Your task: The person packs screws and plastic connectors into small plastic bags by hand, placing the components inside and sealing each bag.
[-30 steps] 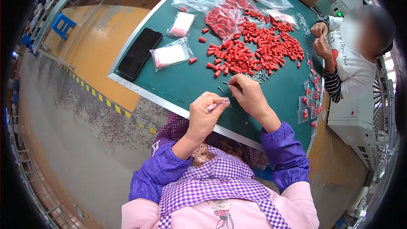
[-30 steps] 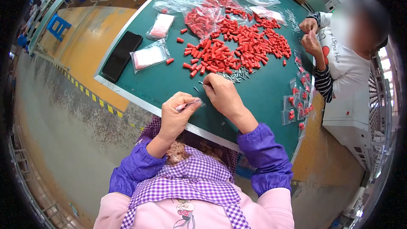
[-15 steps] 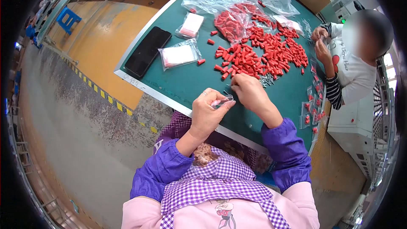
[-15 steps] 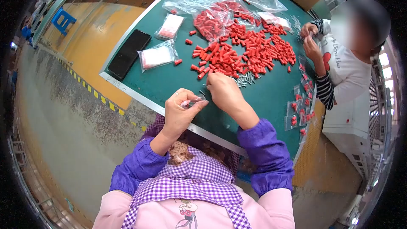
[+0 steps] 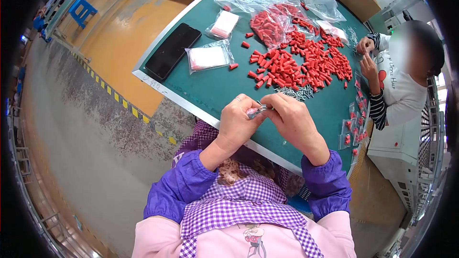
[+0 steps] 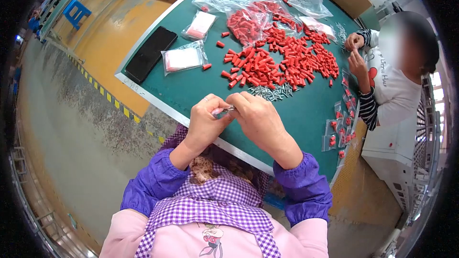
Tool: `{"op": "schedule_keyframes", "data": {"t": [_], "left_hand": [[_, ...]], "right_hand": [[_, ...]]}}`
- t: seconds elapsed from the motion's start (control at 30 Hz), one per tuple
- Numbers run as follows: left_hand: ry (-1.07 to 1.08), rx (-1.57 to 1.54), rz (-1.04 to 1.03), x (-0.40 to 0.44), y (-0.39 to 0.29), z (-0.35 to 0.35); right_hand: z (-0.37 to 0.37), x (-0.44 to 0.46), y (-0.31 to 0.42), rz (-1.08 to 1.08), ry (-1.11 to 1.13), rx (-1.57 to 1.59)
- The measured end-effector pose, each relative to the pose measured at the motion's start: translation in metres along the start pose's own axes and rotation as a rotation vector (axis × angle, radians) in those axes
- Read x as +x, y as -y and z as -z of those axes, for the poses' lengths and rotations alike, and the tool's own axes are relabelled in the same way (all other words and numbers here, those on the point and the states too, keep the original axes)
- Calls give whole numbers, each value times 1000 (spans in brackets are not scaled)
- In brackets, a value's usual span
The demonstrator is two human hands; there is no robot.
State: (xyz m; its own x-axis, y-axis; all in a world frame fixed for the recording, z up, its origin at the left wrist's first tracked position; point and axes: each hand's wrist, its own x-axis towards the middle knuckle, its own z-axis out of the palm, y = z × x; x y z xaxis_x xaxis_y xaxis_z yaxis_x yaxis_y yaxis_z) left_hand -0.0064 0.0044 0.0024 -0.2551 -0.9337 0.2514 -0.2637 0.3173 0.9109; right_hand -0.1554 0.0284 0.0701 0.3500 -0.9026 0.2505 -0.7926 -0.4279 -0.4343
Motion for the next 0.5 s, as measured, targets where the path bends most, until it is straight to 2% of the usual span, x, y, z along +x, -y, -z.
{"op": "schedule_keyframes", "data": {"t": [0.17, 0.23, 0.27, 0.33, 0.4, 0.47, 0.5], "left_hand": [[31, 14, -13, 0, -1, 1], [27, -29, -15, 1, -6, 3], [24, -30, -18, 0, -7, 4], [2, -64, -50, -1, -8, 5], [25, -54, -28, -1, -5, 4], [42, -38, -9, 0, -4, 5], [33, -56, -13, -1, -3, 5]], "right_hand": [[-3, 0, 0, 4, -59, 186], [-1, -1, -5, -126, -156, 278], [-1, -1, -9, -123, -157, 276], [-8, -1, -25, -319, -178, 288], [-24, 4, -45, -279, -215, 227], [-31, 15, -49, -80, -241, -8], [-30, 20, -47, -35, -184, -113]]}}
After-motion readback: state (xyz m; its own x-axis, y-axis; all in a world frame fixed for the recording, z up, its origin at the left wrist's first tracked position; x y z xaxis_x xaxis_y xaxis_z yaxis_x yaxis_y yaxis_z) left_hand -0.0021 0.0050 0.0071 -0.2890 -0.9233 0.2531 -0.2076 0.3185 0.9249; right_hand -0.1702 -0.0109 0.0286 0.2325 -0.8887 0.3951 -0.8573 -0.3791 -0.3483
